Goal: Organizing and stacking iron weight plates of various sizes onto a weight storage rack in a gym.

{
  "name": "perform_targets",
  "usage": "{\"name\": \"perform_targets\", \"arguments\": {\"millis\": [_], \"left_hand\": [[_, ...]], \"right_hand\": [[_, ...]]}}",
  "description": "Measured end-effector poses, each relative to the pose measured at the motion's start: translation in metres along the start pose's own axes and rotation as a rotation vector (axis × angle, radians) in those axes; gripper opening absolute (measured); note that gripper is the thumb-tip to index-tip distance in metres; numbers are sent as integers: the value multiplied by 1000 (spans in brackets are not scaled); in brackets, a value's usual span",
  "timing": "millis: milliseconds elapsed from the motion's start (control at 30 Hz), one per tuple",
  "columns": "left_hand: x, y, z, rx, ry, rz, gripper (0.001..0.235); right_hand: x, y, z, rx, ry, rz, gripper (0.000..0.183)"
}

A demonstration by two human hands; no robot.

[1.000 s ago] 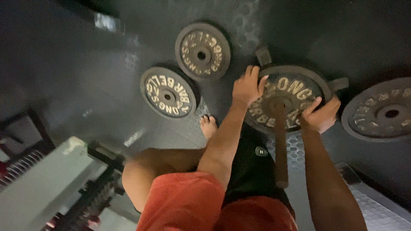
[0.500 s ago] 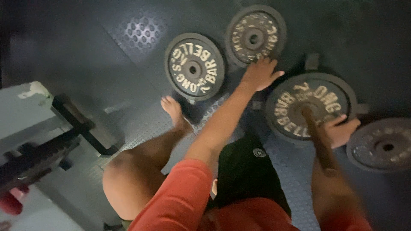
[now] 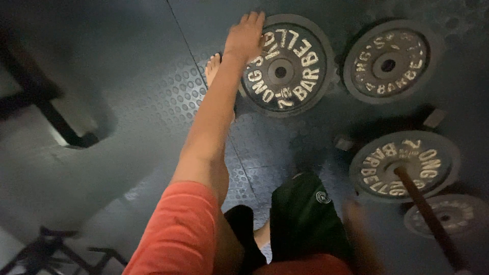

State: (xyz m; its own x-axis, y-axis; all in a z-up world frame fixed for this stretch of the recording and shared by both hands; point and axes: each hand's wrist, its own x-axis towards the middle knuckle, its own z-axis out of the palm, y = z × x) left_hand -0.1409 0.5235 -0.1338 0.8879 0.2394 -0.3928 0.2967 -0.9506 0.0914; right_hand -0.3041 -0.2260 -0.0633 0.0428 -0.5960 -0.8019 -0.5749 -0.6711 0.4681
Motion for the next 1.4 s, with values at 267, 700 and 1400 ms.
{"name": "perform_targets", "arguments": {"millis": [267, 700, 1400], "left_hand": [[17, 37, 35, -218, 365, -202, 53], [23, 45, 42, -145, 479, -325, 56], [-126, -67, 187, -1, 412, -310, 36]], "right_hand": [[-263, -299, 37, -274, 271, -1463, 32], [-257, -412, 107, -631, 1059, -1694, 51], [-209, -299, 117, -709, 771, -1750, 72]]}}
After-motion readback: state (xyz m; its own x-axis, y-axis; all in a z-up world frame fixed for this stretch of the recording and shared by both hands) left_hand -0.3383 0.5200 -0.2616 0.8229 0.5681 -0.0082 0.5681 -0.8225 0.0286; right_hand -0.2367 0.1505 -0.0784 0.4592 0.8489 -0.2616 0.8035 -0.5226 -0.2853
